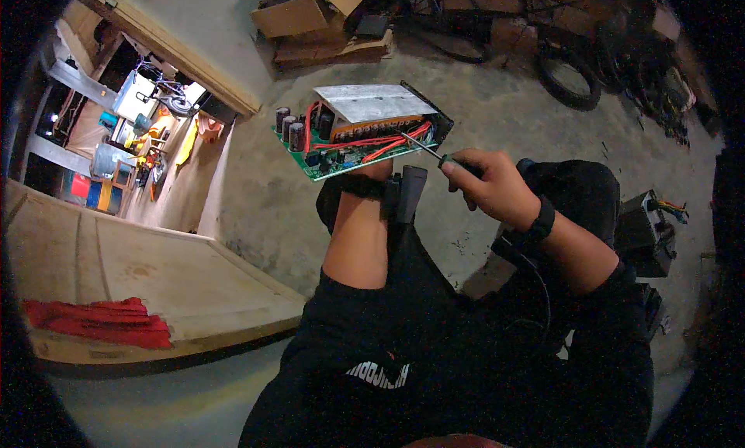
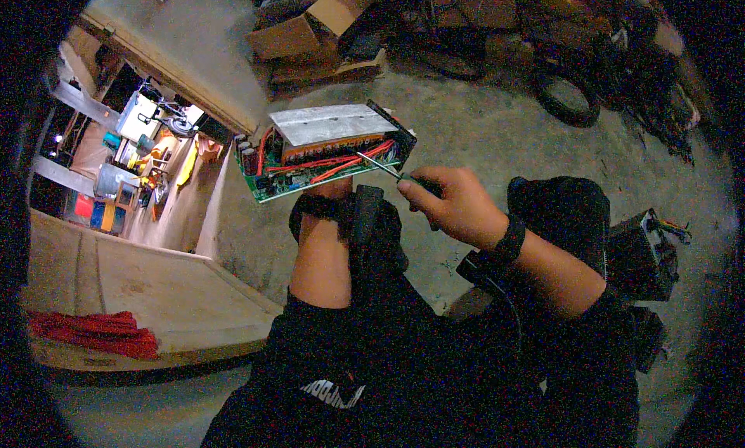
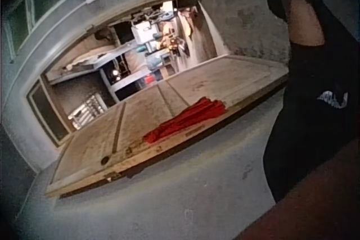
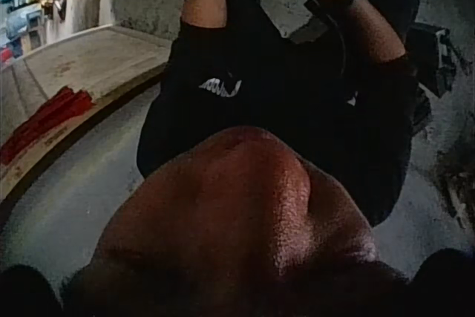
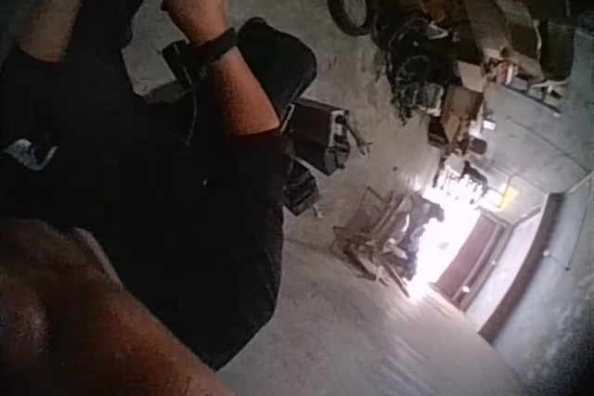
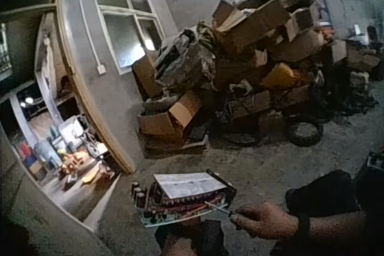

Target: The person is using a screwdriver to tighten or loosen components on a circuit board.

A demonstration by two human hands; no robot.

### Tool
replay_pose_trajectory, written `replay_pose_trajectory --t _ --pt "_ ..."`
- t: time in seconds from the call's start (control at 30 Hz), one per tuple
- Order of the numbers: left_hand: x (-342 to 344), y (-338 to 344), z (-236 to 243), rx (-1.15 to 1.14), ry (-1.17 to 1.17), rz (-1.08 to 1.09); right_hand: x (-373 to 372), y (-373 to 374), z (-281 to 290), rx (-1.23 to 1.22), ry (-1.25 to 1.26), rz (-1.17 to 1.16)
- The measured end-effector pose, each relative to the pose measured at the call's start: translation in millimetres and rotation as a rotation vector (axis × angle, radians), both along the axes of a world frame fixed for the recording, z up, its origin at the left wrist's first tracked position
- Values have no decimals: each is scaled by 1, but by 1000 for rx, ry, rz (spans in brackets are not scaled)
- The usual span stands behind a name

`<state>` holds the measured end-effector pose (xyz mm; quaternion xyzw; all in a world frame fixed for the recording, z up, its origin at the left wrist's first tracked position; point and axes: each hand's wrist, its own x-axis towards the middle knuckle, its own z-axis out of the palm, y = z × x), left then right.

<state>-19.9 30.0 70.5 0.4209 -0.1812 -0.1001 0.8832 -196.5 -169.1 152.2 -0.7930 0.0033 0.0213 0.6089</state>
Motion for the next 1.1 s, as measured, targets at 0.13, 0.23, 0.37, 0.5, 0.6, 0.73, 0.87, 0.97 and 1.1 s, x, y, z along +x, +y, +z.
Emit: replay_pose_trajectory --t 0.13,0.23,0.37,0.5,0.6,0.73,0.87,0.97,1.1 --pt "-2 0 0 -121 38 -35 -1 0 -1 -7 -18 -5" --pt "-3 -2 2 -146 50 -45 -1 -1 -2 -30 -27 -5" --pt "-5 -6 4 -182 62 -56 -2 -2 0 20 31 25" --pt "-2 -9 7 -220 66 -53 -7 -4 7 278 276 87" --pt "0 -14 9 -241 66 -50 -8 -8 13 471 416 127" --pt "-1 -18 11 -247 67 -69 -6 -14 17 592 494 135" --pt "-4 -17 11 -237 83 -107 -7 -15 11 168 277 91" --pt "-5 -18 9 -221 80 -137 -5 -13 3 -304 -172 39" --pt "-5 -22 5 -208 61 -172 -9 -7 -5 -701 -577 -87"
